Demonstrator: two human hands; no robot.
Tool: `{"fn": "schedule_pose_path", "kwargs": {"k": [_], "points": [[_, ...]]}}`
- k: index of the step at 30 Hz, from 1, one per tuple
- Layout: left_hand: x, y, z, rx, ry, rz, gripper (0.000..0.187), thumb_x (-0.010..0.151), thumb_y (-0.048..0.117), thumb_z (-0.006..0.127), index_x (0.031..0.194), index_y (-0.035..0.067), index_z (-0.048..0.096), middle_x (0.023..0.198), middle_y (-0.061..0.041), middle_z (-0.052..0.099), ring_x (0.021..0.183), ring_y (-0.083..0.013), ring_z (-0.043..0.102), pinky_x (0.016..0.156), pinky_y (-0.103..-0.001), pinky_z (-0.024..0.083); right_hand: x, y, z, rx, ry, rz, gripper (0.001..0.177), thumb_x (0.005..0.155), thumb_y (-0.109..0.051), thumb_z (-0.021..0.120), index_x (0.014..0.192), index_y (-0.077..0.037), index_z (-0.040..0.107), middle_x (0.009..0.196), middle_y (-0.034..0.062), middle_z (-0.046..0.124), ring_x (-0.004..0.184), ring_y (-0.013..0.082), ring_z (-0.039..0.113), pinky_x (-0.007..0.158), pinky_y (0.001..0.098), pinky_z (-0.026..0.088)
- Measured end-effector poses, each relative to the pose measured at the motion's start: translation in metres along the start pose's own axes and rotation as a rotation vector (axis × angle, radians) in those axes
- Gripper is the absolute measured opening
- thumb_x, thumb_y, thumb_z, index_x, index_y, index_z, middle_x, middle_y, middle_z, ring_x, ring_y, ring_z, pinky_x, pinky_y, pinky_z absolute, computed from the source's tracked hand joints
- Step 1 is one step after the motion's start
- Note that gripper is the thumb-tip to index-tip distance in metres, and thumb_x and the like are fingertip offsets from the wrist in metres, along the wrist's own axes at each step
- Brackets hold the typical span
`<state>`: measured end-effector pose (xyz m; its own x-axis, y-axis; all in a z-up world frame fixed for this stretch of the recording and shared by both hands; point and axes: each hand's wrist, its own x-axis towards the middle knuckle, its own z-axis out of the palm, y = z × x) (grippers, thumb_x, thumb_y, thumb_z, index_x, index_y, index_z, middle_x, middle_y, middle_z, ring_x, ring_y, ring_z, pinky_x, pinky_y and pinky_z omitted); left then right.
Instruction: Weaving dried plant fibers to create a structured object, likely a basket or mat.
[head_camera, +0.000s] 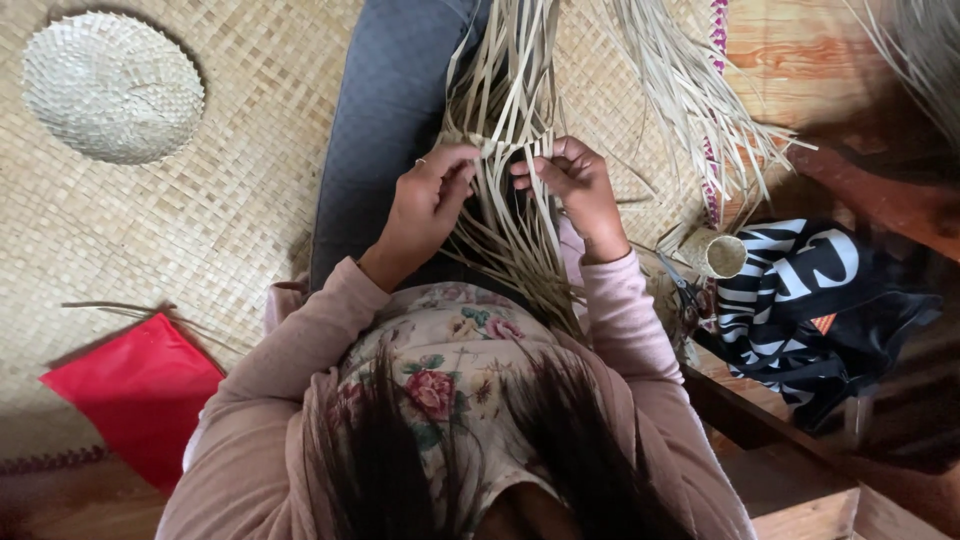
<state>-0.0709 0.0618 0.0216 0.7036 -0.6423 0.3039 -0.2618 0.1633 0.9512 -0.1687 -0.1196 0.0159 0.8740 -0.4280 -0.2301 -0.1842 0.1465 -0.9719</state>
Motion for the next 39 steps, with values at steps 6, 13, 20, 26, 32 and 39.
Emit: {"fn": "schedule_pose_path", "kwargs": {"k": [6, 13, 20, 26, 32, 39], "points": [[-0.001, 0.016, -0.003, 0.281, -0.063, 0.009, 0.019, 0.087, 0.002, 0.049, 0.104, 0.002, 0.056, 0.074, -0.016, 0.059, 0.063, -0.0287, 0.060, 0.057, -0.036, 0.052, -0.003, -0.004, 0.001, -0.004, 0.002, 0.022, 0.009, 0.085, -0.001, 0.052, 0.091, 0.005, 0.049, 0.085, 0.0230, 0.061, 0.073, 0.0258, 0.066, 0.059, 0.0302, 0.057], [0.002, 0.026, 0.008, 0.018, -0.034, 0.096, 0.026, 0.087, 0.005, 0.049, 0.113, 0.003, 0.048, 0.099, -0.015, 0.049, 0.083, -0.0309, 0.058, 0.073, -0.035, 0.052, -0.002, 0.002, -0.002, 0.006, 0.001, -0.009, 0.011, 0.085, -0.001, 0.052, 0.093, 0.006, 0.049, 0.085, 0.0234, 0.061, 0.074, 0.0262, 0.065, 0.062, 0.0332, 0.056], [-0.002, 0.021, 0.008, 0.144, -0.035, 0.022, 0.018, 0.089, 0.002, 0.049, 0.101, -0.009, 0.042, 0.072, -0.018, 0.043, 0.059, -0.0316, 0.050, 0.054, -0.039, 0.042, -0.002, 0.006, -0.004, 0.016, 0.008, -0.028, 0.010, 0.083, 0.001, 0.053, 0.090, 0.007, 0.050, 0.084, 0.0235, 0.061, 0.074, 0.0256, 0.065, 0.064, 0.0344, 0.056], [0.002, -0.012, 0.017, 0.034, -0.122, -0.050, 0.015, 0.090, 0.012, 0.051, 0.095, -0.002, 0.052, 0.061, -0.011, 0.045, 0.051, -0.0220, 0.048, 0.049, -0.032, 0.038, -0.002, 0.007, -0.004, 0.009, 0.008, -0.066, 0.009, 0.083, 0.001, 0.055, 0.089, 0.007, 0.051, 0.079, 0.0211, 0.061, 0.071, 0.0240, 0.064, 0.062, 0.0353, 0.056], [0.011, -0.012, 0.031, -0.412, -0.028, -0.328, 0.024, 0.086, 0.026, 0.060, 0.073, 0.005, 0.057, 0.052, -0.004, 0.044, 0.051, -0.0069, 0.040, 0.052, -0.023, 0.033, -0.002, 0.001, 0.006, 0.015, -0.012, -0.106, 0.009, 0.083, 0.001, 0.054, 0.089, 0.007, 0.051, 0.077, 0.0210, 0.060, 0.071, 0.0246, 0.064, 0.062, 0.0368, 0.057], [-0.001, -0.048, 0.037, -0.645, 0.015, -0.490, 0.017, 0.087, 0.016, 0.056, 0.085, 0.000, 0.060, 0.068, -0.013, 0.062, 0.060, -0.0128, 0.058, 0.060, -0.027, 0.049, 0.004, 0.020, -0.005, 0.026, 0.013, -0.162, 0.007, 0.082, 0.003, 0.056, 0.087, 0.005, 0.051, 0.068, 0.0148, 0.058, 0.061, 0.0205, 0.062, 0.056, 0.0321, 0.055]]}}
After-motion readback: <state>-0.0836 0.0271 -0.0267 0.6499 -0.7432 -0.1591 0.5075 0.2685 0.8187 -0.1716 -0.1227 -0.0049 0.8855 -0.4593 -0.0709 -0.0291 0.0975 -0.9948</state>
